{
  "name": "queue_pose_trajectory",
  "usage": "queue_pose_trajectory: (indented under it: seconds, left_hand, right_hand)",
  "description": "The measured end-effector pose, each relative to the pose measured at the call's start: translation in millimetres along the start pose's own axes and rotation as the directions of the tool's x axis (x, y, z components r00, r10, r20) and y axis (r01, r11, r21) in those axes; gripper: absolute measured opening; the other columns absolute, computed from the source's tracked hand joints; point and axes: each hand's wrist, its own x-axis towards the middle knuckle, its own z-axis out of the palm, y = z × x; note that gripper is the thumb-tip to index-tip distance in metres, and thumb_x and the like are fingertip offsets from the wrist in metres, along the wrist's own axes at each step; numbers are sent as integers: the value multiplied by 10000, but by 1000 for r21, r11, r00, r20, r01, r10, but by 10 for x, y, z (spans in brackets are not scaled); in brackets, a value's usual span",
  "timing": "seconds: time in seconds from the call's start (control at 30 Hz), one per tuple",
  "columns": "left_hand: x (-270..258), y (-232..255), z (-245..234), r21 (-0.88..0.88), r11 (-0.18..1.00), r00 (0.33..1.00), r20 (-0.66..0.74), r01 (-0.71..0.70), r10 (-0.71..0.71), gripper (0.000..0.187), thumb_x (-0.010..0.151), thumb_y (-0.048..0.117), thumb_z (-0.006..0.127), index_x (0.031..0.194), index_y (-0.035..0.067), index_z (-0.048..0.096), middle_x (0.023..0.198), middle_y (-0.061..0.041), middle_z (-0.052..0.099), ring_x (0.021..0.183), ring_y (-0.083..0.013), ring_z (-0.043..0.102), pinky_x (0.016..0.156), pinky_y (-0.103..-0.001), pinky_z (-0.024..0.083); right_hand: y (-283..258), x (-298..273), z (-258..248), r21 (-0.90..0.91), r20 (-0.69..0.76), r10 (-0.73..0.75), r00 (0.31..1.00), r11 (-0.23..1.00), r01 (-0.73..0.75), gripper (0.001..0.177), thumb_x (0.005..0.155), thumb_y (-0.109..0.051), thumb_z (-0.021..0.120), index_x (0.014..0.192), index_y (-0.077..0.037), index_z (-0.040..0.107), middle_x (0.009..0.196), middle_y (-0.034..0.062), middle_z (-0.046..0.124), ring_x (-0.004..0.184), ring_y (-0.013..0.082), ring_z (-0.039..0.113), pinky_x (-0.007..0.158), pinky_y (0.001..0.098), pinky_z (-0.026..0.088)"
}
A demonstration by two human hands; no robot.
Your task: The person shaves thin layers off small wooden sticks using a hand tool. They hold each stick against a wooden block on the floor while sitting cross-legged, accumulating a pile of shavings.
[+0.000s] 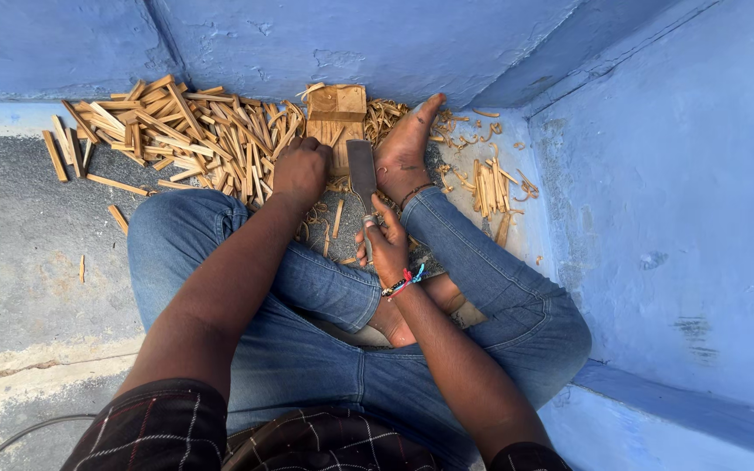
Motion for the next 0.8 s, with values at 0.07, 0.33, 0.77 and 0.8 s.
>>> queue_pose_trajectory:
  seconds: [0.07,0.33,0.77,0.8]
  left_hand:
    - [-1,6,-20,-35,999,1000,11,18,-18,190,950,113,602,1087,44,713,1175,-194,679,1158,-352,620,1009,-458,498]
    - [46,2,57,-50,999,1000,-26,7,-8,268,871,69,613,1120,32,706,1150,-233,673,1112,-379,613,938,-462,508]
    - [0,-11,183,-210,974,988,-144,-88,58,234,901,147,701,1117,74,751,1192,-79,723,1137,-304,636,1014,-453,463]
    - [2,-12,187,-200,976,990,-129,-87,61,233,912,160,707,1128,85,753,1200,-66,724,1141,-295,633,1015,-451,456]
  right_hand:
    - [6,-8,-12,-17,-22,32,999,999,-32,587,1025,-92,506,1592,-162,374,793,69,651,509,89,581,418,240,498]
    - [91,34,-45,42,-2,54,999,998,-54,592,1020,-84,510,1590,-155,365,779,73,655,513,106,604,412,250,509]
    - [190,27,-27,15,-15,102,995,995,-102,589,1037,-98,516,1598,-173,351,798,71,651,543,104,632,428,240,537]
    - [181,26,-27,11,-16,104,994,995,-104,590,1035,-96,514,1597,-173,350,796,71,651,541,104,631,428,240,536]
